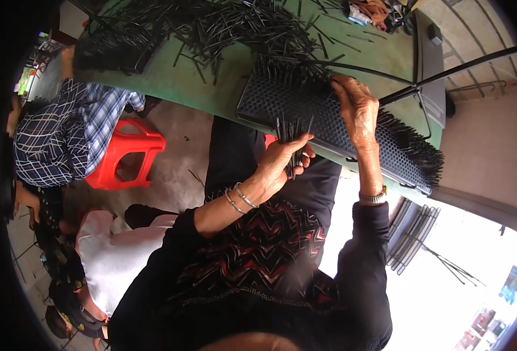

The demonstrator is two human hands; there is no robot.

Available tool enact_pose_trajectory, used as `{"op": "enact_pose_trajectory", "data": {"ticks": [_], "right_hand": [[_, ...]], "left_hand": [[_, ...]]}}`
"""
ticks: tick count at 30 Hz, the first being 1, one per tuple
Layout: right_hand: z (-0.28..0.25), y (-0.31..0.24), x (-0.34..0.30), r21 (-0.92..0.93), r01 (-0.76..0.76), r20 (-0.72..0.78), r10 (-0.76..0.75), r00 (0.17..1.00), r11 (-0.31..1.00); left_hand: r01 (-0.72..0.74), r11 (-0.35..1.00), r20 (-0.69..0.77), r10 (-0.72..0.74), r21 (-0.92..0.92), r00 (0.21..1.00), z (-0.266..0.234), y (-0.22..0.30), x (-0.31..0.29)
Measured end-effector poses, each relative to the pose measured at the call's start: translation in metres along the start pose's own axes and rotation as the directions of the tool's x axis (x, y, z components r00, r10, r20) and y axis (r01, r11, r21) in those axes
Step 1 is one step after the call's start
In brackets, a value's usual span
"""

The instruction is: Manually inserting thin black plastic bristles into a perforated base plate to assemble industrial brushes.

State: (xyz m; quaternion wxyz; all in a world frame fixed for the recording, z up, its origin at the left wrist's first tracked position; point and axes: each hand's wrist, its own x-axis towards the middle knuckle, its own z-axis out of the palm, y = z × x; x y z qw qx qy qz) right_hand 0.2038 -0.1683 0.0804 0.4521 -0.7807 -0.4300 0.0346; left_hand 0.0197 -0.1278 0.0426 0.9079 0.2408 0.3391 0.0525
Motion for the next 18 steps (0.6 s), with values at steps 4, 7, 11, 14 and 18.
{"op": "enact_pose_trajectory", "data": {"ticks": [4, 7, 11, 14, 18], "right_hand": [[0.001, 0.009, -0.002, -0.457, 0.321, 0.064, -0.330, 0.942, 0.829], [0.002, 0.007, -0.011, -0.531, 0.273, 0.030, -0.304, 0.952, 0.802], [0.001, -0.005, -0.024, -0.553, 0.246, -0.004, -0.298, 0.954, 0.796], [-0.006, -0.013, -0.034, -0.452, 0.190, -0.054, -0.239, 0.969, 0.872], [-0.010, -0.012, -0.045, 0.148, -0.255, 0.295, 0.203, 0.934, 0.956]], "left_hand": [[-0.026, 1.000, 0.008, 0.026, -0.011, 1.000, 0.000, -0.002, 0.003], [0.008, 0.999, -0.020, -0.007, 0.034, 1.000, 0.000, -0.001, 0.004], [-0.028, 0.999, -0.026, 0.029, 0.026, 0.999, 0.004, 0.000, 0.000], [-0.028, 0.999, -0.018, 0.028, 0.023, 0.999, 0.008, 0.003, -0.003], [-0.082, 0.996, 0.016, 0.082, 0.026, 0.997, 0.010, 0.000, -0.003]]}}
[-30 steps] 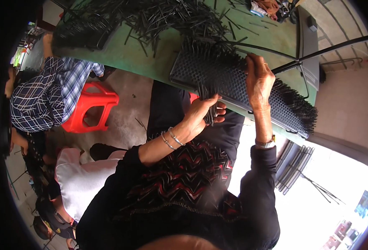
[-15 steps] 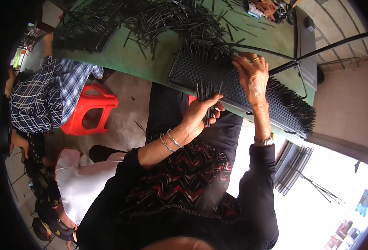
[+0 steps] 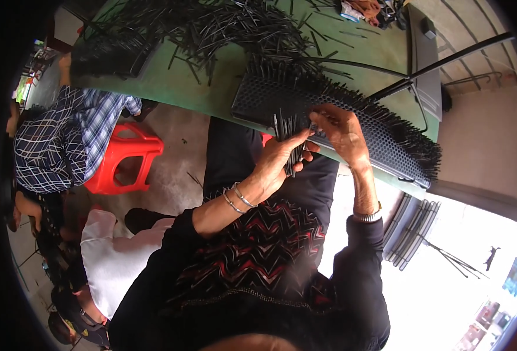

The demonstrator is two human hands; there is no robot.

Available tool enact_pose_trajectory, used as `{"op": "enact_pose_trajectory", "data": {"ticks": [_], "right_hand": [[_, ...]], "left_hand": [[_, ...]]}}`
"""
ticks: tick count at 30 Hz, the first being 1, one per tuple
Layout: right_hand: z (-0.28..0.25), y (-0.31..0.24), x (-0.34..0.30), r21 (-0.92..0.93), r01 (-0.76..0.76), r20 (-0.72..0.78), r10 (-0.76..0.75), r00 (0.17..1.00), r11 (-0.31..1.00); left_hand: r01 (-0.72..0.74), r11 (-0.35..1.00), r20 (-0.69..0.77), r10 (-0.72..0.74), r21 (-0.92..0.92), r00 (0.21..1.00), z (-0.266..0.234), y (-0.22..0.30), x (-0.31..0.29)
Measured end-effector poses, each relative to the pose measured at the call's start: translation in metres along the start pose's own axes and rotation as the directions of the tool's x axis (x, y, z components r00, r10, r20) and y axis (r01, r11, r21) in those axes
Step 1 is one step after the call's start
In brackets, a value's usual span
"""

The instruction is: Manually inserting thin black plastic bristles into a perforated base plate to assemble industrial brushes.

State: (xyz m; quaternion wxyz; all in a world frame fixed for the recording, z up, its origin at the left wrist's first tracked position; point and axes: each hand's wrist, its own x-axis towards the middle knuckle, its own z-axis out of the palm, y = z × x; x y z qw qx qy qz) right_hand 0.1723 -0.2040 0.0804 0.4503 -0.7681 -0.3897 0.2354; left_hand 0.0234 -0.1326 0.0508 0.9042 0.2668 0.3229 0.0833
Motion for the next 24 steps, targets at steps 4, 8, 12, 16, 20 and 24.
{"op": "enact_pose_trajectory", "data": {"ticks": [4, 8, 12, 16, 20, 24], "right_hand": [[-0.001, 0.005, -0.001, 0.203, -0.189, 0.145, 0.162, 0.976, 0.961], [-0.003, 0.004, -0.002, 0.230, -0.223, 0.128, 0.198, 0.972, 0.947], [-0.010, -0.002, -0.003, 0.276, -0.218, 0.127, 0.189, 0.974, 0.936], [-0.022, -0.015, 0.000, 0.102, 0.070, -0.358, -0.029, 0.933, 0.992], [-0.016, 0.001, 0.011, -0.178, 0.132, -0.499, -0.205, 0.842, 0.975], [-0.009, 0.011, 0.018, -0.362, 0.127, -0.481, -0.301, 0.823, 0.924]], "left_hand": [[-0.009, 0.999, -0.023, 0.010, 0.042, 1.000, -0.001, -0.004, 0.001], [-0.046, 0.994, -0.029, 0.050, 0.101, 0.998, 0.001, -0.003, 0.001], [-0.019, 0.992, -0.042, 0.024, 0.121, 0.999, -0.001, -0.005, 0.005], [0.049, 0.998, -0.130, -0.045, 0.031, 0.990, -0.002, -0.005, 0.003], [0.096, 0.994, -0.092, -0.092, 0.049, 0.992, -0.003, -0.007, 0.007], [0.076, 0.996, -0.106, -0.070, 0.053, 0.992, -0.008, -0.014, 0.014]]}}
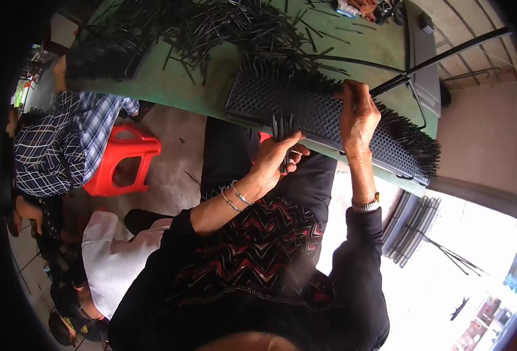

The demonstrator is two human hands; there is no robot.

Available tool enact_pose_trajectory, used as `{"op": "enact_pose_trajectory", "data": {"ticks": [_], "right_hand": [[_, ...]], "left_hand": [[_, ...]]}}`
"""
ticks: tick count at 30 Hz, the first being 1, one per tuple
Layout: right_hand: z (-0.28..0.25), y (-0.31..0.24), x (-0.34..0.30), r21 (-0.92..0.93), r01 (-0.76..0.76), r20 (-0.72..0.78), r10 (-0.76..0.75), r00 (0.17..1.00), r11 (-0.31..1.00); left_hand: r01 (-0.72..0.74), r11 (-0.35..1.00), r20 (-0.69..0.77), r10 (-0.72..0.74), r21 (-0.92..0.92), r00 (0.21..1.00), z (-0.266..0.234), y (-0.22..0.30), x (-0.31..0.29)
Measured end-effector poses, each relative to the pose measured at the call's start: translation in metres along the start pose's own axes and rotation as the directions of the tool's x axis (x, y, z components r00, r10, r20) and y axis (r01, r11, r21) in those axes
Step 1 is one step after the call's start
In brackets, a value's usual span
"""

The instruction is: Manually inserting thin black plastic bristles into a perforated base plate to assemble industrial brushes.

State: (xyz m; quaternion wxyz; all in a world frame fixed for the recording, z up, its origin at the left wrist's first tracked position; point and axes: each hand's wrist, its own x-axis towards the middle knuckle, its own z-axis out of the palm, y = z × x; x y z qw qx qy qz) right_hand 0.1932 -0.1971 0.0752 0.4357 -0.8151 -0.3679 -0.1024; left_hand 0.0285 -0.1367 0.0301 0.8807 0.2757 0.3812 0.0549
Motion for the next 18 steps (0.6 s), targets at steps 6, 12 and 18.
{"op": "enact_pose_trajectory", "data": {"ticks": [6, 12, 18], "right_hand": [[-0.002, -0.001, 0.005, 0.006, 0.023, 0.048, -0.023, 0.999, 1.000], [0.006, 0.016, 0.007, 0.057, 0.081, 0.192, -0.091, 0.977, 0.995], [0.008, 0.009, 0.015, -0.153, 0.229, 0.204, -0.196, 0.959, 0.961]], "left_hand": [[-0.162, 0.985, -0.020, 0.163, 0.067, 0.986, -0.011, 0.000, 0.012], [-0.288, 0.925, 0.213, 0.238, 0.247, 0.948, -0.035, -0.011, 0.037], [-0.247, 0.942, -0.075, 0.269, 0.225, 0.960, -0.007, -0.002, 0.030]]}}
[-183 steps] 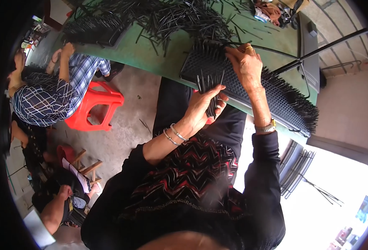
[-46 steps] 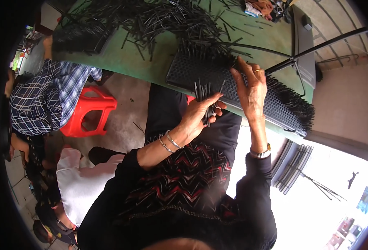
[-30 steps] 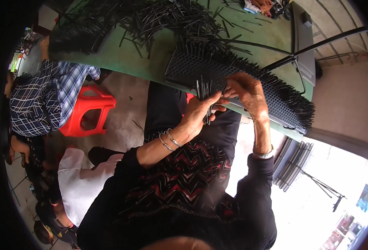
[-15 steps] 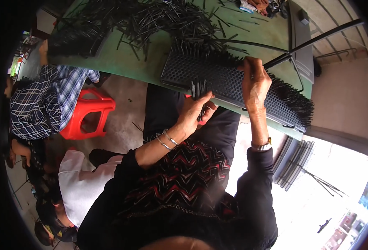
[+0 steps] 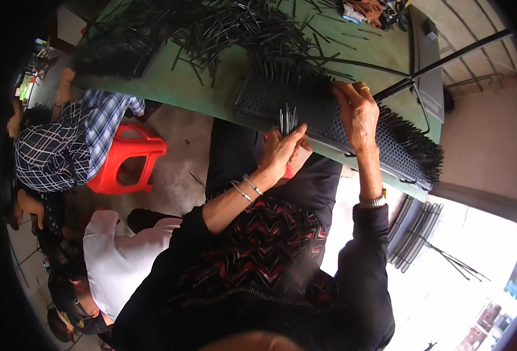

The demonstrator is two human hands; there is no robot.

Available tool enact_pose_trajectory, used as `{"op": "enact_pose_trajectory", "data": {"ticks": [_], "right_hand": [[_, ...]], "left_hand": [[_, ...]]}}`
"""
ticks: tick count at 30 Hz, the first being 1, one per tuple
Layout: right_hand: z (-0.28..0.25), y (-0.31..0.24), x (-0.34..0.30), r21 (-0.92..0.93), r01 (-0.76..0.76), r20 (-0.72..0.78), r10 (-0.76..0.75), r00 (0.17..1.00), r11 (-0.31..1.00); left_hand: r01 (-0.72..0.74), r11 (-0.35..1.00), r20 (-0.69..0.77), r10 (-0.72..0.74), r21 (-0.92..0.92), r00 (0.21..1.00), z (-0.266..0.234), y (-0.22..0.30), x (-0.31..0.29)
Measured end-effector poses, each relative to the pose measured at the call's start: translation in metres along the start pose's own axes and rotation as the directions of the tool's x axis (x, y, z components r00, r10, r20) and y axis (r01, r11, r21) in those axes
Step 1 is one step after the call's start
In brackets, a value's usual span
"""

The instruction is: Manually inserting thin black plastic bristles into a perforated base plate to assemble industrial brushes.

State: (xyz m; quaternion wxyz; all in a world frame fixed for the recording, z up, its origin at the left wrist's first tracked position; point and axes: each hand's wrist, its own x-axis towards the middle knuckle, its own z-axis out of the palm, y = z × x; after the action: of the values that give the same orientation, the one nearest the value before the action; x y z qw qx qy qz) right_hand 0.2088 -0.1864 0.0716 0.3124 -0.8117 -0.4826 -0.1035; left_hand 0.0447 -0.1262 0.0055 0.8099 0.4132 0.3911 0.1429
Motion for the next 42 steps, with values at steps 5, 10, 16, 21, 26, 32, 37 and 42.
{"op": "enact_pose_trajectory", "data": {"ticks": [5, 10, 16, 21, 26, 32, 37, 42], "right_hand": [[0.009, 0.010, 0.007, -0.083, 0.044, -0.120, -0.054, 0.991, 0.996], [0.010, 0.003, 0.001, -0.181, -0.046, -0.094, 0.030, 0.995, 0.982], [0.006, -0.002, -0.004, -0.166, -0.084, -0.025, 0.081, 0.996, 0.982], [-0.023, -0.022, -0.010, 0.328, -0.350, 0.149, 0.318, 0.936, 0.877], [-0.030, -0.027, -0.031, 0.535, -0.591, 0.536, 0.299, 0.790, 0.604], [-0.029, -0.023, -0.035, 0.528, -0.610, 0.516, 0.347, 0.783, 0.591], [-0.030, -0.027, -0.032, 0.487, -0.634, 0.447, 0.452, 0.772, 0.600], [-0.033, -0.023, -0.031, 0.502, -0.642, 0.467, 0.442, 0.765, 0.580]], "left_hand": [[-0.133, 0.987, 0.163, 0.146, -0.090, 0.976, -0.010, -0.003, 0.016], [0.163, 0.987, 0.116, -0.161, -0.009, 0.980, -0.004, 0.021, -0.007], [0.256, 0.925, 0.351, -0.148, -0.282, 0.924, 0.011, 0.029, -0.011], [0.243, 0.928, 0.418, -0.109, -0.282, 0.902, 0.014, 0.038, -0.023], [0.180, 0.968, 0.430, -0.089, -0.177, 0.899, 0.014, 0.043, -0.028], [0.166, 0.974, 0.379, -0.096, -0.155, 0.920, 0.018, 0.040, -0.027], [0.086, 0.996, 0.330, -0.070, -0.034, 0.941, 0.016, 0.038, -0.023], [0.105, 0.994, 0.341, -0.097, -0.005, 0.935, 0.018, 0.042, -0.027]]}}
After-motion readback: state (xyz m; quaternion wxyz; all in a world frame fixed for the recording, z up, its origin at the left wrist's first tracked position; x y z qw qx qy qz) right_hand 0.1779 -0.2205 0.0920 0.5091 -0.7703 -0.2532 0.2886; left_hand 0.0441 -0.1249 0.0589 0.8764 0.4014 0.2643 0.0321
